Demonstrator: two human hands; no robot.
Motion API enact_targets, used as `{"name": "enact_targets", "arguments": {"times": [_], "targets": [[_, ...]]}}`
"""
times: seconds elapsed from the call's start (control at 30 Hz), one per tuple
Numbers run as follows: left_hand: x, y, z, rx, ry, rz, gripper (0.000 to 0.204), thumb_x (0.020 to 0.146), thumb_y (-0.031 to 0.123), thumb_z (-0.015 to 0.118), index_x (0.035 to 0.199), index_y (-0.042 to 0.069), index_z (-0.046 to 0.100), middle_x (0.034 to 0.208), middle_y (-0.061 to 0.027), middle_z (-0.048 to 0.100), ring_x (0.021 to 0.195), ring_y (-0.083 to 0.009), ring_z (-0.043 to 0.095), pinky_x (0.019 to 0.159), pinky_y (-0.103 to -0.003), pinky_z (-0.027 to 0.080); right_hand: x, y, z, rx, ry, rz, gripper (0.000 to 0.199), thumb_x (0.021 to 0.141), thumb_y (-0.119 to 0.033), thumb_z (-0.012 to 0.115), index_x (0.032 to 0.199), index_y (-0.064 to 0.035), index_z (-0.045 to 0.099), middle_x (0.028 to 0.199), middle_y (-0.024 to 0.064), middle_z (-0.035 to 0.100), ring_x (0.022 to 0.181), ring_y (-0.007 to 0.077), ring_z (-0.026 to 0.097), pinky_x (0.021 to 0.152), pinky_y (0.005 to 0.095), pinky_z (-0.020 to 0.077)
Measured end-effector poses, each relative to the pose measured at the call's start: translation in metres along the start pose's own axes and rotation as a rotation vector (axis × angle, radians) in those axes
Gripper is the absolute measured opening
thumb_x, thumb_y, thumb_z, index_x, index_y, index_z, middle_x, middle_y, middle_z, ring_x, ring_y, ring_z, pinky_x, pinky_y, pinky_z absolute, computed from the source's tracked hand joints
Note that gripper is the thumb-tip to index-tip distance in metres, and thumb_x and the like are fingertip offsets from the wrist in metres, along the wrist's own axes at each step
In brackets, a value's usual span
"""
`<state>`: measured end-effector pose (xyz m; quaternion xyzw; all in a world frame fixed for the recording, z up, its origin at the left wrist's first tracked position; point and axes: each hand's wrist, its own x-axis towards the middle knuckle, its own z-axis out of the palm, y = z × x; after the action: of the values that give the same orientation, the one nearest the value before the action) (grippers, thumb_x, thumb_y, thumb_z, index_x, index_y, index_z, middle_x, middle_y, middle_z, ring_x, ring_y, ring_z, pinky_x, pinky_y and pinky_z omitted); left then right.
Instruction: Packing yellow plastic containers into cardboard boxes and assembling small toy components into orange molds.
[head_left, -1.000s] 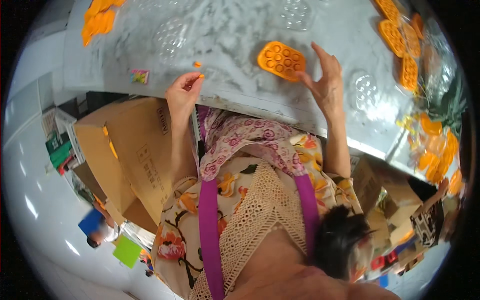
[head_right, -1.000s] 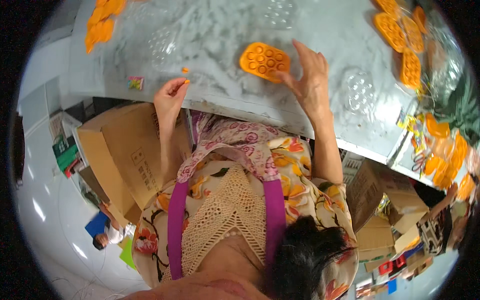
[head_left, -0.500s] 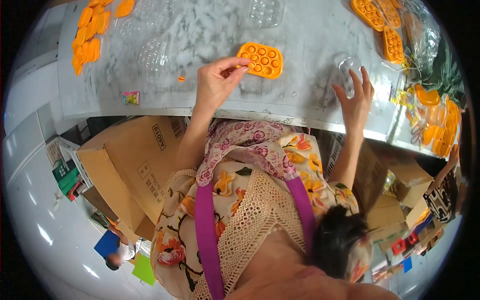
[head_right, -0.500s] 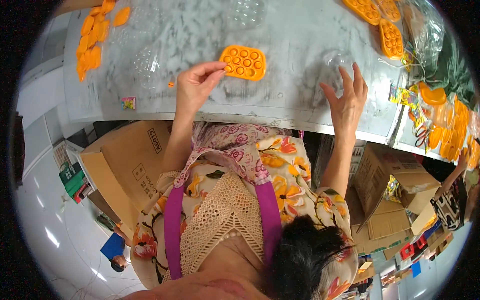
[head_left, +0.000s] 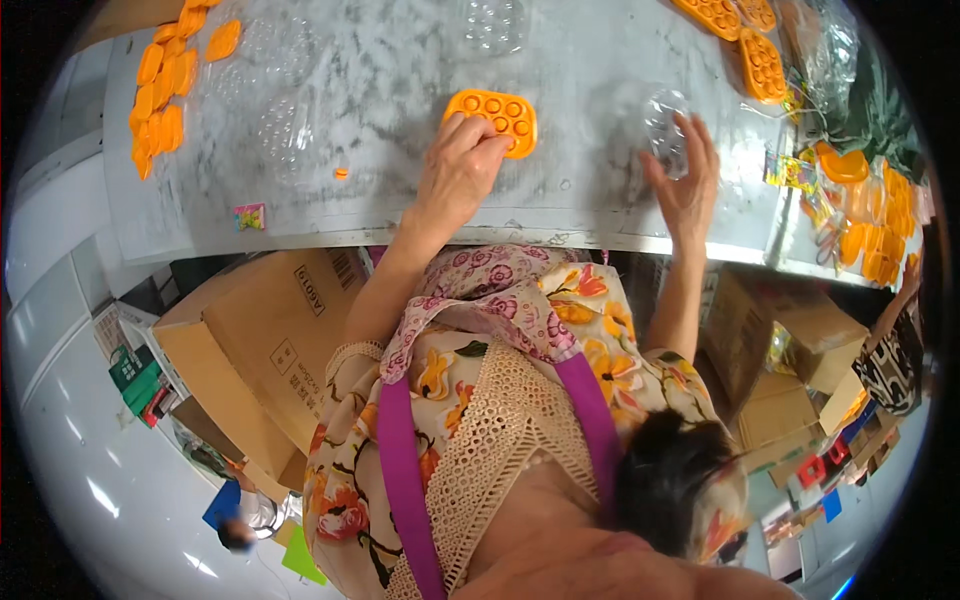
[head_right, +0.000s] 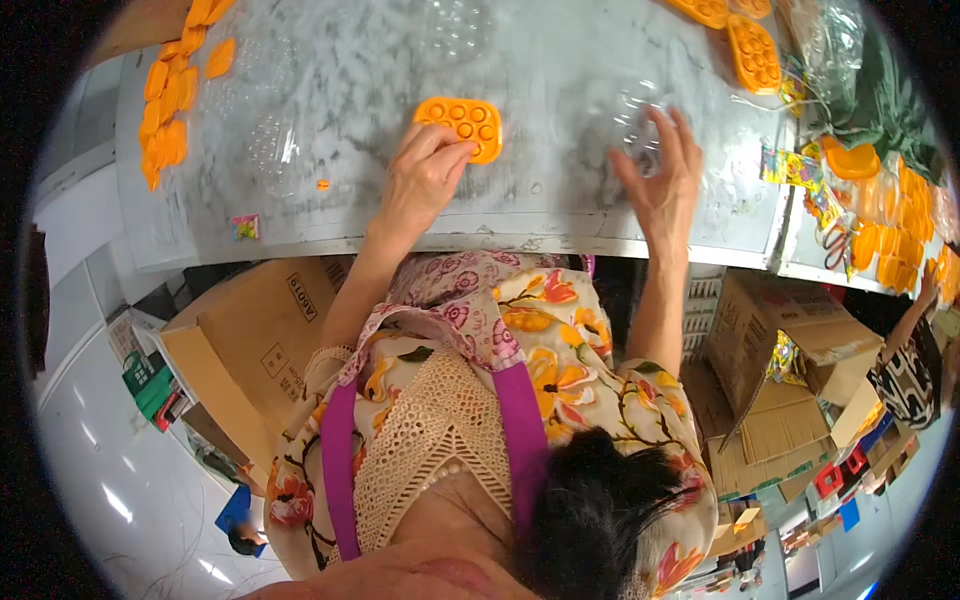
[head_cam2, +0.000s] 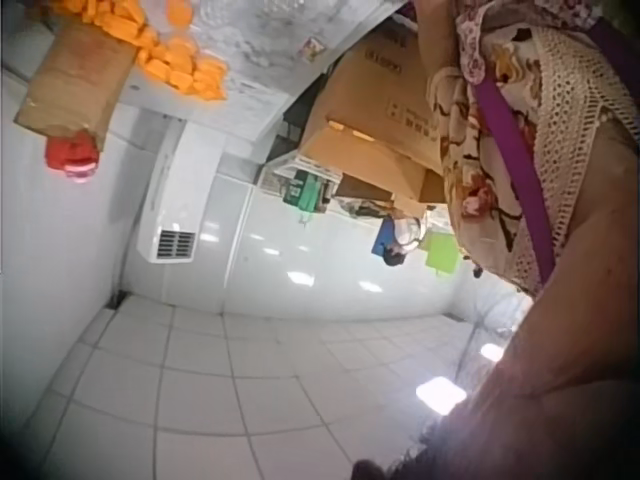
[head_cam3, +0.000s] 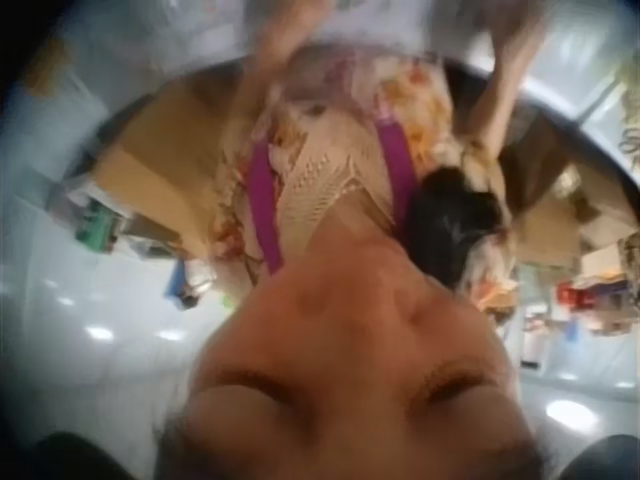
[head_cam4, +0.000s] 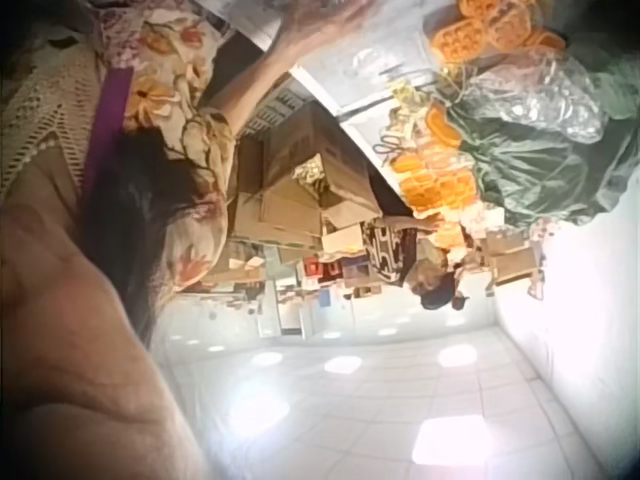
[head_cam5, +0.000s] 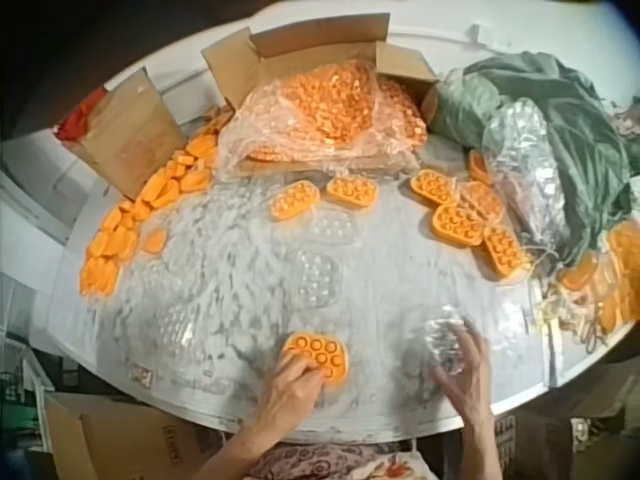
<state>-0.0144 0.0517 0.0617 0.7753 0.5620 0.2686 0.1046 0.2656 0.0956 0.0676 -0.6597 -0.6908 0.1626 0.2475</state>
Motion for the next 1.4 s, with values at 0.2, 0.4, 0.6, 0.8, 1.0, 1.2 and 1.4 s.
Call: {"name": "enact_targets", "arguments": {"times": [0.2, 0.4, 0.6, 0.8, 1.0, 1.2, 1.4], "targets": [[-0.001, 0.002, -0.008, -0.075, 0.008, -0.051, 0.021, 0.073, 0.003, 0.072, 0.093, 0.003, 0.069, 0.087, -0.0072, 0.063, 0.082, -0.0241, 0.060, 0.073, -0.032, 0.050, 0.009, -0.035, 0.017, 0.562, -0.248, -0.130, 0.063, 0.066, -0.017, 0.080, 0.124, -0.0125, 0.057, 0.136, 0.0150, 0.048, 0.124, 0.0310, 0.046, 0.102, 0.0410, 0.0395], [-0.025, -0.021, -0.033, -0.278, 0.169, -0.677, 0.024, 0.081, 0.010, 0.067, 0.105, 0.006, 0.067, 0.095, -0.0082, 0.064, 0.076, -0.0176, 0.061, 0.067, -0.030, 0.050, 0.006, -0.079, 0.041, 0.551, -0.366, -0.345, 0.067, 0.063, -0.013, 0.080, 0.125, -0.0138, 0.055, 0.138, 0.0109, 0.045, 0.123, 0.0331, 0.045, 0.101, 0.0409, 0.0406], [-0.029, -0.024, -0.031, -1.015, 0.224, -0.963, 0.038, 0.096, 0.025, 0.053, 0.122, -0.003, 0.055, 0.104, -0.0083, 0.061, 0.090, -0.0133, 0.058, 0.073, -0.029, 0.049, 0.003, -0.105, 0.059, 0.452, -0.304, -0.455, 0.073, 0.059, -0.010, 0.081, 0.126, -0.0112, 0.052, 0.136, 0.0121, 0.045, 0.117, 0.0342, 0.046, 0.098, 0.0412, 0.0422], [-0.006, 0.014, -0.038, -1.201, 0.162, -0.690, 0.028, 0.097, 0.026, 0.051, 0.106, -0.001, 0.057, 0.095, -0.0066, 0.062, 0.086, -0.0129, 0.058, 0.074, -0.026, 0.050, -0.005, -0.129, 0.035, 0.450, -0.230, -0.409, 0.085, 0.055, -0.019, 0.084, 0.132, -0.0122, 0.048, 0.137, 0.0124, 0.044, 0.116, 0.0348, 0.047, 0.093, 0.0414, 0.0463], [0.030, -0.025, -0.063, -1.751, -0.239, -0.669, 0.021, 0.097, 0.022, 0.048, 0.090, 0.004, 0.055, 0.077, -0.0030, 0.055, 0.060, -0.0100, 0.051, 0.053, -0.028, 0.044, 0.032, -0.122, -0.007, 0.146, -0.221, -0.742, 0.086, 0.057, -0.012, 0.080, 0.135, -0.0227, 0.046, 0.144, 0.0069, 0.038, 0.127, 0.0328, 0.039, 0.100, 0.0440, 0.0417], [0.045, -0.012, -0.056, -1.874, -0.439, -0.901, 0.024, 0.091, 0.026, 0.059, 0.094, 0.002, 0.061, 0.073, -0.0023, 0.058, 0.061, -0.0092, 0.057, 0.057, -0.027, 0.050, 0.044, -0.116, -0.006, 0.229, -0.419, -0.853, 0.083, 0.051, -0.005, 0.081, 0.128, -0.0183, 0.052, 0.134, 0.0052, 0.048, 0.119, 0.0309, 0.045, 0.100, 0.0437, 0.0391], [0.044, 0.014, -0.067, -1.800, -0.053, -1.200, 0.039, 0.094, 0.037, 0.048, 0.098, 0.000, 0.059, 0.065, -0.0063, 0.054, 0.054, -0.0165, 0.055, 0.043, -0.031, 0.045, 0.028, -0.123, 0.010, 0.414, -0.404, -0.662, 0.080, 0.051, -0.014, 0.084, 0.126, -0.0152, 0.054, 0.123, 0.0105, 0.051, 0.111, 0.0315, 0.049, 0.096, 0.0418, 0.0421]]}}
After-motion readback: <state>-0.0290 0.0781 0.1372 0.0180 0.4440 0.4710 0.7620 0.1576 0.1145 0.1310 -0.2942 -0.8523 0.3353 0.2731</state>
